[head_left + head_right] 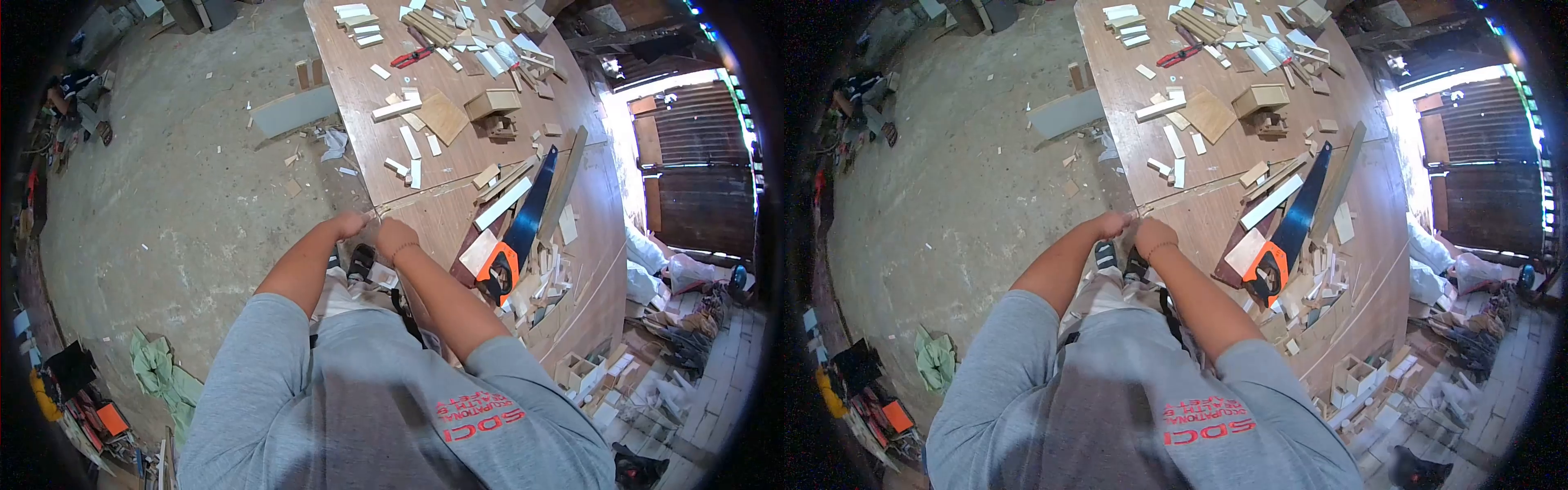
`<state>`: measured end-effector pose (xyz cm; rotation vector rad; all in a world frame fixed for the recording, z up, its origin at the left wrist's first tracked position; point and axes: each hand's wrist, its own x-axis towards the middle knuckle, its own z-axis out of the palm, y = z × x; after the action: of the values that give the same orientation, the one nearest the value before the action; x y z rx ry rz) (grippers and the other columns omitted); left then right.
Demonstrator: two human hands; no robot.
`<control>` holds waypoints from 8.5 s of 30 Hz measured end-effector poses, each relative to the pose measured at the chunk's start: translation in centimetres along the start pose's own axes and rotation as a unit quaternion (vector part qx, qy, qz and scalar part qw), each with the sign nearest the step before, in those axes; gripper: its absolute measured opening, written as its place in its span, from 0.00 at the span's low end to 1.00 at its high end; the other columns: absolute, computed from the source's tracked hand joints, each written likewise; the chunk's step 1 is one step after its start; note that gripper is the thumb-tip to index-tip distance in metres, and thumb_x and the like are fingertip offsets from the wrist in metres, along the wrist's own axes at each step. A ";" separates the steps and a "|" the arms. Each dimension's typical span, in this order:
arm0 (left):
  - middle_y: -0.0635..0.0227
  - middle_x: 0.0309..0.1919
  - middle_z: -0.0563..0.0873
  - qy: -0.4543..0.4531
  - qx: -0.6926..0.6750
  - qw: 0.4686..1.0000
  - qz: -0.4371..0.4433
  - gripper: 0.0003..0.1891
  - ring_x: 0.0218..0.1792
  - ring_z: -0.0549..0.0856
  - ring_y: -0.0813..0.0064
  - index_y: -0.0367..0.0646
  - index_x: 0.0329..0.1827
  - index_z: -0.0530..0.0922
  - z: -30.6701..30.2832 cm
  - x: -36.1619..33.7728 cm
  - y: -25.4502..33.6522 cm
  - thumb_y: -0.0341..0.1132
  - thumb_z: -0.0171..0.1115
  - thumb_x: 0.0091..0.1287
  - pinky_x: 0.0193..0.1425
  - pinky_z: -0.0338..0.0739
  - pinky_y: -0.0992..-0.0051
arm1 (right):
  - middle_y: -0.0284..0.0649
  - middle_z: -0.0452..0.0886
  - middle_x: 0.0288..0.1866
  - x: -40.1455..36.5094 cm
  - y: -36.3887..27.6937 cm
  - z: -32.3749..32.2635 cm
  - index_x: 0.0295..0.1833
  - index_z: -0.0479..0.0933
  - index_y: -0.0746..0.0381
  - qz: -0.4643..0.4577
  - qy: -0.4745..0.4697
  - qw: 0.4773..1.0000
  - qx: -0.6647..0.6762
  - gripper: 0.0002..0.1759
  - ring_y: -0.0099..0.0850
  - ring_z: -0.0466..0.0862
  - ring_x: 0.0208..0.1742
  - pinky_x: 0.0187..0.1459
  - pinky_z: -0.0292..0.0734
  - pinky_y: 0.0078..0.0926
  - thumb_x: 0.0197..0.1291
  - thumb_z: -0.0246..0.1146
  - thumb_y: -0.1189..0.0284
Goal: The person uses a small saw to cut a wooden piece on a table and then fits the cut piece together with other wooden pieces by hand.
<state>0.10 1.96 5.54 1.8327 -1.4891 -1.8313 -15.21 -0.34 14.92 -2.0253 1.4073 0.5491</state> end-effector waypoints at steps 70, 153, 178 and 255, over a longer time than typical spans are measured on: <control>0.60 0.18 0.75 -0.029 -0.044 0.999 -0.012 0.30 0.14 0.73 0.65 0.38 0.30 0.74 0.7 2.2 -2.1 0.59 0.41 0.70 0.17 0.68 0.64 | 0.58 0.82 0.42 0.4 0.0 1.0 0.45 0.76 0.68 0.016 0.027 0.998 0.051 0.16 0.50 0.83 0.46 0.47 0.77 0.45 0.60 0.50 0.68; 0.63 0.13 0.72 -0.042 -0.139 0.989 -0.033 0.20 0.13 0.71 0.71 0.40 0.22 0.73 -0.5 0.6 -0.5 0.47 0.50 0.64 0.14 0.61 0.65 | 0.57 0.81 0.45 1.8 -1.8 1.3 0.47 0.76 0.68 0.027 -0.007 0.999 0.018 0.16 0.49 0.82 0.48 0.50 0.76 0.43 0.58 0.53 0.70; 0.68 0.13 0.67 -0.056 -0.091 0.993 -0.052 0.29 0.11 0.66 0.73 0.42 0.26 0.72 -0.6 1.0 -0.9 0.62 0.43 0.68 0.14 0.62 0.67 | 0.60 0.81 0.44 1.6 -1.4 1.4 0.46 0.76 0.69 0.032 -0.001 0.999 0.020 0.16 0.52 0.82 0.47 0.49 0.77 0.44 0.59 0.51 0.69; 0.61 0.28 0.80 0.210 0.289 0.906 0.225 0.13 0.31 0.81 0.61 0.41 0.40 0.81 -1.2 -23.2 24.6 0.40 0.67 0.57 0.36 0.75 0.66 | 0.43 0.80 0.38 -16.5 5.9 -11.7 0.45 0.79 0.66 -0.335 0.237 0.812 0.415 0.15 0.36 0.81 0.40 0.44 0.74 0.28 0.49 0.66 0.76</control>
<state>-6.01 5.46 38.70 1.7199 -2.1685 -0.7662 -26.58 1.48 32.60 -1.7393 0.8023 -0.8064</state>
